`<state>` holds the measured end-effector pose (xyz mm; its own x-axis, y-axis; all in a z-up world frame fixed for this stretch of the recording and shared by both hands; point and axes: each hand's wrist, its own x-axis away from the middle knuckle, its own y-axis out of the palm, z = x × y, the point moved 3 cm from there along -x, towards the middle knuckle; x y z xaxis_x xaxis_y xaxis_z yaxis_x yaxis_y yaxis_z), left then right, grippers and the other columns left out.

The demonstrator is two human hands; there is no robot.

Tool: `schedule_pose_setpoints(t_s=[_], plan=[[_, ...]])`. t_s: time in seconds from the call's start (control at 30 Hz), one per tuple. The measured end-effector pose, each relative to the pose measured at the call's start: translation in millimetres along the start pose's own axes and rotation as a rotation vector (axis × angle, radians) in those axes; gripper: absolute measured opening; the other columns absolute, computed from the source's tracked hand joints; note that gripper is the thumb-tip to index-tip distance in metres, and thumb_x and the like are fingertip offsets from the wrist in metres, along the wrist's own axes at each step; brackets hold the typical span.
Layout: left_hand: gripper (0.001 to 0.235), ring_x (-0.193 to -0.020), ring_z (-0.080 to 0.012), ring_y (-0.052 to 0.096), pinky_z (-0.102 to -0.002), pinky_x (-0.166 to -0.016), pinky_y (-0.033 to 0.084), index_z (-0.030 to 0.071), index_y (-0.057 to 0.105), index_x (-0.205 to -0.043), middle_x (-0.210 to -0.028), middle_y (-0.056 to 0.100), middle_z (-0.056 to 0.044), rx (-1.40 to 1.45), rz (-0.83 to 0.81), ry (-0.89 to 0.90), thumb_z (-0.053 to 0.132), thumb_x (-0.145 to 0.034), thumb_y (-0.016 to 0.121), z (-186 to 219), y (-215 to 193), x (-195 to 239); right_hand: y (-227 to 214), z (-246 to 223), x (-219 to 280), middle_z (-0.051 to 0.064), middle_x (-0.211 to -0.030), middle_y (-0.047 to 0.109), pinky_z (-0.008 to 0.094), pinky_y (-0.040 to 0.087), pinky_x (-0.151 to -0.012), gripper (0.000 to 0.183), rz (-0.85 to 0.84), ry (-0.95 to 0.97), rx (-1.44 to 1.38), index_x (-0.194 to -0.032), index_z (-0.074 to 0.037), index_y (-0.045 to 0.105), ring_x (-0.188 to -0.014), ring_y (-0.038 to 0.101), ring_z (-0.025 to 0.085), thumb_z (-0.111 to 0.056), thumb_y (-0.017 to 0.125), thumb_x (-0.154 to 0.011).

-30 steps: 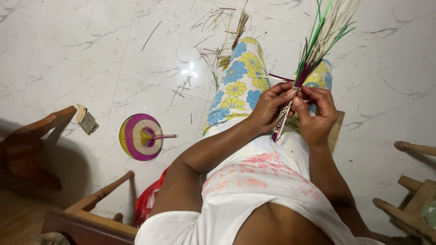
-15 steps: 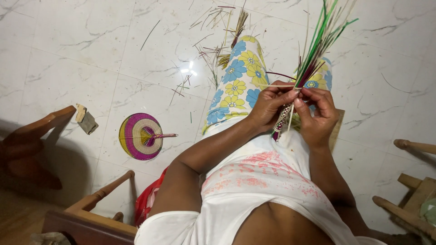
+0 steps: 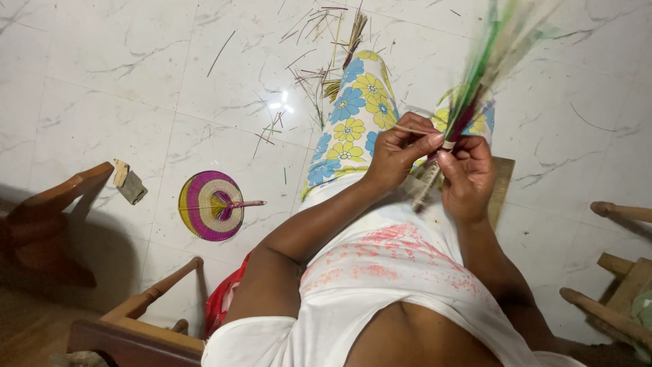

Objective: The person sits on the floor and weaves thin, colored straw-like strips by hand. They repeatedly wrap a thin strip around a bundle, pull it tight, and adjust the bundle to continue the pattern.

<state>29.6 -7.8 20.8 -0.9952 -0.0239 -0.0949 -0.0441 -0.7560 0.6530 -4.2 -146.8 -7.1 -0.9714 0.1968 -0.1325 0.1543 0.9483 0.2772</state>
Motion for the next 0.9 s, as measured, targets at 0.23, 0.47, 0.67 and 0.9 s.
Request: schedule_pose_setpoints(t_s=[0.23, 0.47, 0.67, 0.9], plan=[[0.019, -0.096, -0.0121, 0.057, -0.029, -0.087, 0.046, 0.002, 0.075, -0.096, -0.093, 0.054, -0.007, -0.183, 0.022, 0.091, 0.020, -0.094, 0.080, 14, -14, 0, 13, -16, 2, 0.019, -0.079, 0.066, 0.028, 0.057, -0.053, 0.025, 0.021, -0.003, 0.092, -0.114, 0.007, 0.054, -0.058, 0.065, 0.016, -0.008, 0.069, -0.101], [0.015, -0.102, -0.0167, 0.052, -0.035, -0.097, 0.040, 0.011, 0.077, -0.095, -0.099, 0.041, -0.005, -0.530, 0.013, 0.237, 0.025, -0.096, 0.076, 43, -12, 15, 24, -10, -10, 0.013, -0.094, 0.057, 0.036, 0.061, -0.085, 0.031, -0.059, -0.158, 0.267, -0.127, -0.001, 0.046, -0.085, 0.061, 0.016, -0.004, 0.066, -0.104], [0.015, -0.102, -0.0198, 0.059, -0.035, -0.102, 0.032, 0.020, 0.076, -0.099, -0.102, 0.046, -0.003, -0.663, -0.029, 0.267, 0.034, -0.094, 0.078, 33, 6, 32, 22, 2, -6, 0.021, -0.101, 0.056, 0.035, 0.055, -0.081, 0.035, -0.075, -0.341, 0.371, -0.110, 0.010, 0.058, -0.089, 0.060, 0.021, -0.025, 0.058, -0.106], [0.019, -0.100, -0.0202, 0.059, -0.039, -0.096, 0.045, 0.013, 0.078, -0.100, -0.100, 0.051, -0.006, -0.422, -0.098, 0.135, 0.025, -0.087, 0.085, 18, -1, 36, 19, -1, -2, 0.025, -0.114, 0.053, 0.028, 0.052, -0.064, 0.023, 0.063, -0.406, 0.211, -0.100, 0.010, 0.061, -0.069, 0.053, 0.014, -0.011, 0.067, -0.105]])
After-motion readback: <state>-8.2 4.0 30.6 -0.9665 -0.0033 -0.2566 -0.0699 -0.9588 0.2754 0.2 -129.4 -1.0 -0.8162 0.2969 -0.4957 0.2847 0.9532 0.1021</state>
